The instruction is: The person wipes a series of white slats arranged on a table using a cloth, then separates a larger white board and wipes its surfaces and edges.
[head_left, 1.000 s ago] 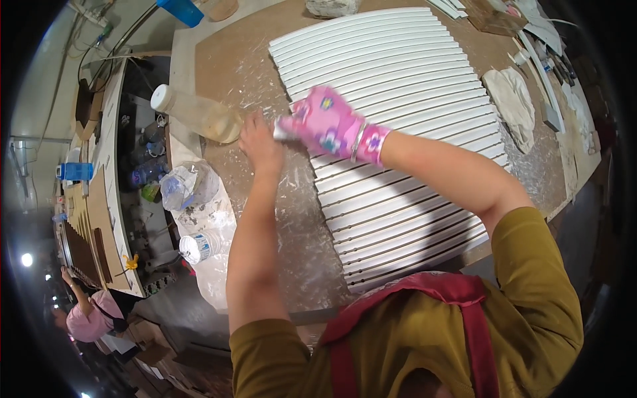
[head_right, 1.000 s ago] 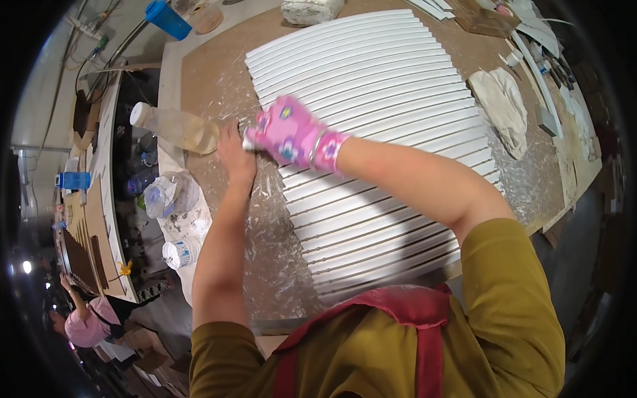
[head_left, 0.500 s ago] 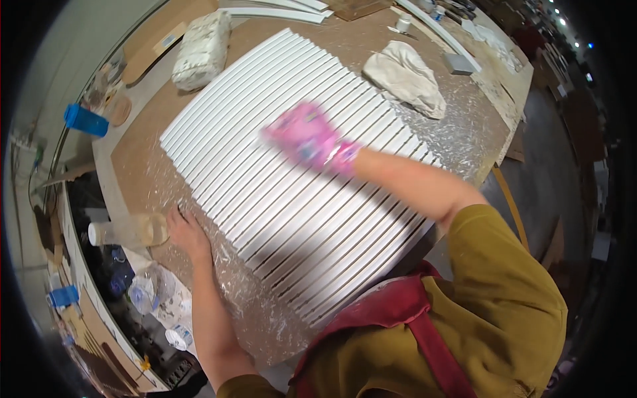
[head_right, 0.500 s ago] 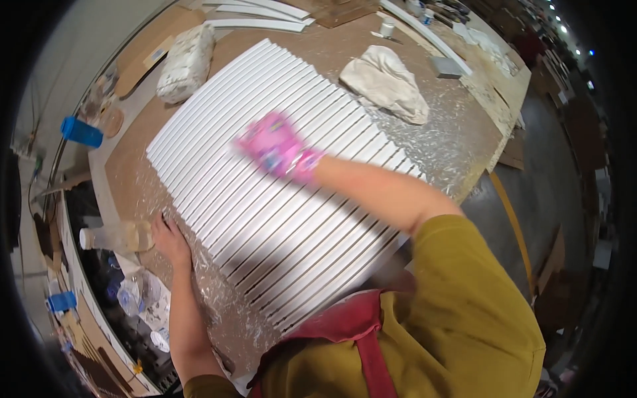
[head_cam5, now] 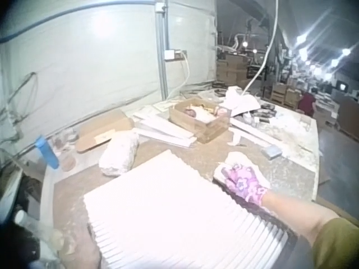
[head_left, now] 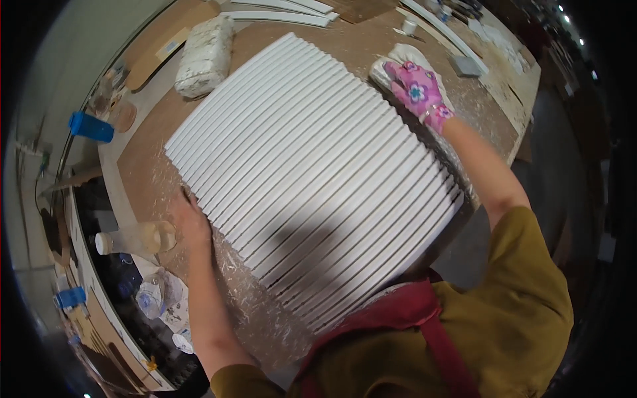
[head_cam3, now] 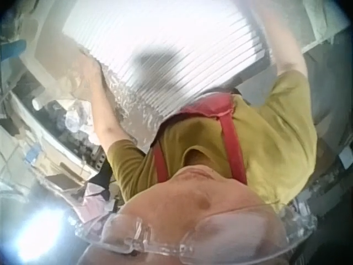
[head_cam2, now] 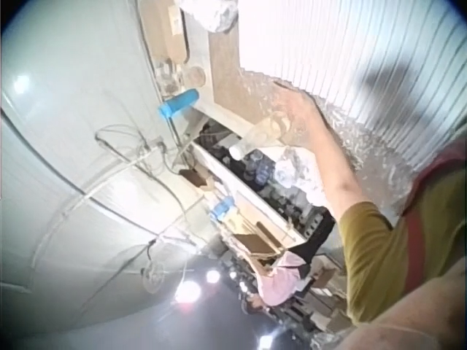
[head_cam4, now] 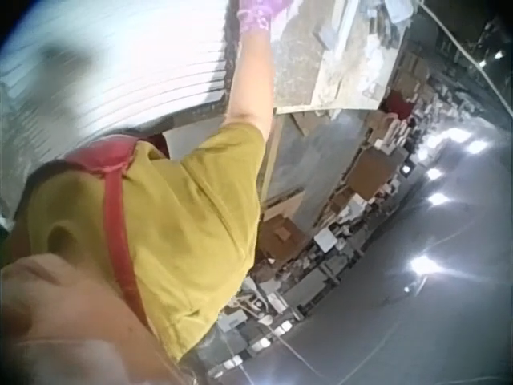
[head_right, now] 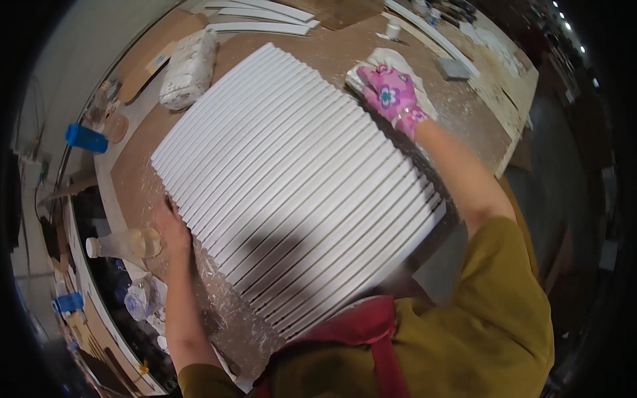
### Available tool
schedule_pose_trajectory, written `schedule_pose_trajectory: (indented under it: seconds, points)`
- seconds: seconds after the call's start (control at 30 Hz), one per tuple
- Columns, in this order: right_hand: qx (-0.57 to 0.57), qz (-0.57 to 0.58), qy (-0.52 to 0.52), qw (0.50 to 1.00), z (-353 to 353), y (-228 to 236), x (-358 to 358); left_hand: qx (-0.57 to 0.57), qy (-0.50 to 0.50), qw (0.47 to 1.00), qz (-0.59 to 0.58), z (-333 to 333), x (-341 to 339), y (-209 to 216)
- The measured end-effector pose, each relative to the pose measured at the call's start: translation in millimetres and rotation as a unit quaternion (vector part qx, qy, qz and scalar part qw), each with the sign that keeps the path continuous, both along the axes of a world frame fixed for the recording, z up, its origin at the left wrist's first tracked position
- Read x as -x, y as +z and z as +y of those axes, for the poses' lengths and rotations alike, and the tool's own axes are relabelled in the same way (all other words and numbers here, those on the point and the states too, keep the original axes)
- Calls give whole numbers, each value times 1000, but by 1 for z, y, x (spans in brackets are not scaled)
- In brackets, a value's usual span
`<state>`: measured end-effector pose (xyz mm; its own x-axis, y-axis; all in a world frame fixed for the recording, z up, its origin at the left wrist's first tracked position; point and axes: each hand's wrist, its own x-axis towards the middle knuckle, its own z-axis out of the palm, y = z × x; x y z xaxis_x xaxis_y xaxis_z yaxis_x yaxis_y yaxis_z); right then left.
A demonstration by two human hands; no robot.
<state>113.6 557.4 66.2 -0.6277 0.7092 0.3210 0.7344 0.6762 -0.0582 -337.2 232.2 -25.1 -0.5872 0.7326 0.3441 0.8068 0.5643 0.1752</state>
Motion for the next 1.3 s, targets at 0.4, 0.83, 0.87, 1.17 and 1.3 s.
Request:
schedule_pose_trajectory:
  seconds: [0.4, 0.83, 0.87, 1.17, 1.3]
  points:
    - [-48, 53, 303, 950, -74, -9, 153, -54, 55, 995, -66, 8, -16, -2]
    - [28, -115, 419, 900, -174, 3, 312, -145, 43, 974, -170, -2, -6, -9]
    - [-12, -75, 399, 914, -170, 0, 316, -146, 43, 974, -170, -2, -5, -11]
    - [-27, -26, 305, 952, -125, -24, 241, -132, 43, 987, -79, -11, 9, -28]
    - [116, -19, 22, 993, 13, -9, 118, -139, 9, 988, -67, -2, 0, -18]
